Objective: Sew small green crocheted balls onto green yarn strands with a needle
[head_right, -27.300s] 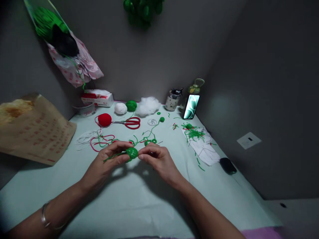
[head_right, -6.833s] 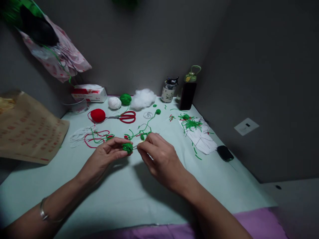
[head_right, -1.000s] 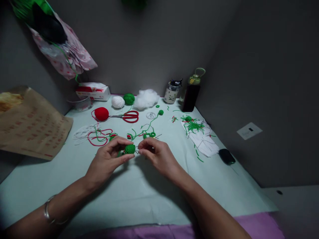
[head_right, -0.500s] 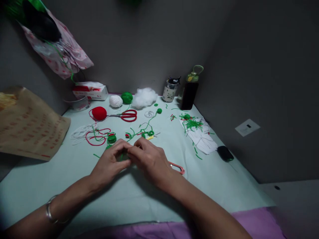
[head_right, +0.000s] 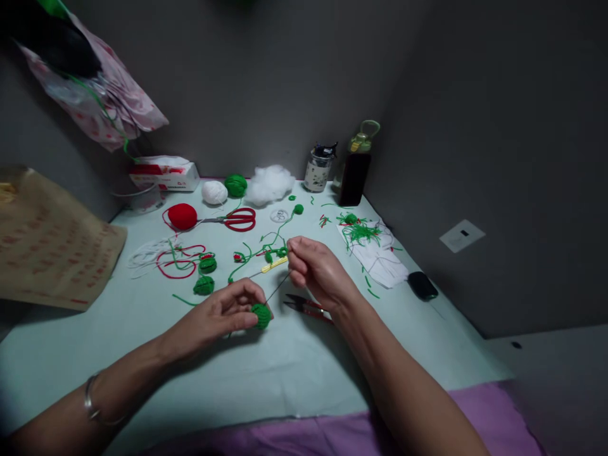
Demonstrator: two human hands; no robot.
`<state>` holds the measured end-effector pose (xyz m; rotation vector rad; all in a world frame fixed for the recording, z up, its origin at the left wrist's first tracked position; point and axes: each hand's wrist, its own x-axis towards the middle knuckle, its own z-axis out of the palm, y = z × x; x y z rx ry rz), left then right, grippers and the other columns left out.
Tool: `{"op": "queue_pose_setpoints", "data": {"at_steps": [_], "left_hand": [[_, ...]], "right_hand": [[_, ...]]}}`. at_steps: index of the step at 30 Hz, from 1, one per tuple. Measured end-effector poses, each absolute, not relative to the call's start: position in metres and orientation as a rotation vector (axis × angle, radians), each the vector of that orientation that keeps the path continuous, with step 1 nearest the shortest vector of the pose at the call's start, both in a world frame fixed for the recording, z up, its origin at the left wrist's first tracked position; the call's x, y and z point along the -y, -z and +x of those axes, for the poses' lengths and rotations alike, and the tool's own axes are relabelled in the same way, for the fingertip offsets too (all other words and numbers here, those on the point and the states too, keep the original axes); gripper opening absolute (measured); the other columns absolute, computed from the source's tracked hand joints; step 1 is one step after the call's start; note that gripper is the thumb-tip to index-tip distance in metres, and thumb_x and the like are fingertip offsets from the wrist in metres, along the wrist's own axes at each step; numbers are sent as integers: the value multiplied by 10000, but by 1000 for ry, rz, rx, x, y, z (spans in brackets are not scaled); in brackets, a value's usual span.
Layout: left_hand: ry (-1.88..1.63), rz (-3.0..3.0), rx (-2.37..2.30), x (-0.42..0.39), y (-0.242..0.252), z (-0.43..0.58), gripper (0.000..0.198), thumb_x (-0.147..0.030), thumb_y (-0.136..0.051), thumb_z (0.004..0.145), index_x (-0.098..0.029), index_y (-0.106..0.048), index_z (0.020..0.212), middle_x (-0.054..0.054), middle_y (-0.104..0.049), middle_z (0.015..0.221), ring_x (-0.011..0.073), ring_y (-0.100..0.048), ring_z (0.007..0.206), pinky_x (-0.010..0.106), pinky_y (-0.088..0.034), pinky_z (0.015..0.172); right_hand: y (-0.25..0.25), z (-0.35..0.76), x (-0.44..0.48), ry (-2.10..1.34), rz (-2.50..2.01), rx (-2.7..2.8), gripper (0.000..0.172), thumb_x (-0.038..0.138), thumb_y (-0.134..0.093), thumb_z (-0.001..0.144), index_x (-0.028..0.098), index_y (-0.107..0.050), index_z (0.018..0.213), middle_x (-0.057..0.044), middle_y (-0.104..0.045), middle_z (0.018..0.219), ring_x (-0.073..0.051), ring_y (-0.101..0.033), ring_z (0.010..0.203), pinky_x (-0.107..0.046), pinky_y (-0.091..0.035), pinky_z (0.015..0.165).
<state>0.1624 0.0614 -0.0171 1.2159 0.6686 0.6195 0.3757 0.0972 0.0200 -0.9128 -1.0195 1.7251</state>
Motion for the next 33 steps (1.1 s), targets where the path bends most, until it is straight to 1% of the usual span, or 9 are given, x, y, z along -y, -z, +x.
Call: {"op": "queue_pose_setpoints", "data": {"at_steps": [5,11,15,17,19,21,24,27,33], "left_hand": [[-663,1205,-635,-62,16,159,191,-328,-708,871,-215,-588,967,1,-600,905,136,-533,824,297,-377,759],[-698,1078,-642,-64,15,158,252,-344,-658,911,-250,-630,1143,27,-651,1004,167,-597,899,315,-391,836],[-722,1032,-744,-67,12,154,229,-365,-704,869,-213,-724,1039,32,-655,983,149,-542,871,273,-372,763],[-758,1046,-788,-69,12,152,249,-370,-718,855,-219,-737,1052,28,-653,970,143,-526,846,267,-368,738],[-789,1098,-833,-72,13,150,260,-366,-723,851,-231,-743,1072,25,-659,989,142,-522,848,267,-372,739],[-822,1156,-886,-74,14,149,275,-351,-732,843,-253,-742,1099,18,-666,1021,141,-523,853,270,-381,747],[-858,1205,-943,-74,15,148,300,-324,-753,818,-285,-743,1115,14,-680,1070,149,-544,872,285,-404,769],[-913,1246,-946,-73,14,150,321,-278,-769,785,-297,-755,1106,22,-685,1128,182,-577,950,321,-438,843],[-943,1386,-952,-72,15,154,388,-210,-764,755,-296,-761,1133,50,-635,1250,240,-572,1091,391,-458,967]], "right_hand": [[-8,380,-111,-1755,-907,926,353,299,-796,752,149,-478,714,97,-358,523,-2,-314,403,-126,-236,402],[5,378,-118,-1718,-1055,1087,331,384,-739,766,168,-493,812,33,-542,664,-71,-524,519,-188,-405,515],[-7,396,-111,-1050,-1437,1644,247,392,-591,897,212,-538,1057,-45,-670,960,-153,-630,722,-269,-450,635],[-19,408,-102,-687,-1635,2006,161,342,-583,908,220,-579,1012,-28,-669,894,-156,-592,729,-266,-397,637],[-27,417,-89,-567,-1753,2350,98,299,-635,868,210,-599,891,-11,-649,802,-147,-542,689,-261,-338,610],[-29,421,-77,-599,-1730,2596,109,261,-678,828,196,-590,831,-14,-636,825,-139,-524,693,-257,-314,599],[-22,423,-62,-595,-1573,2714,35,208,-577,907,188,-591,882,-40,-610,924,-142,-530,767,-258,-331,634],[-13,424,-57,-596,-1511,2654,199,175,-405,994,177,-583,905,-49,-586,904,-137,-507,744,-271,-348,660],[-21,414,-61,-1075,-1352,2189,364,413,-343,1055,168,-603,987,-36,-603,846,-131,-520,723,-258,-413,688]]}}
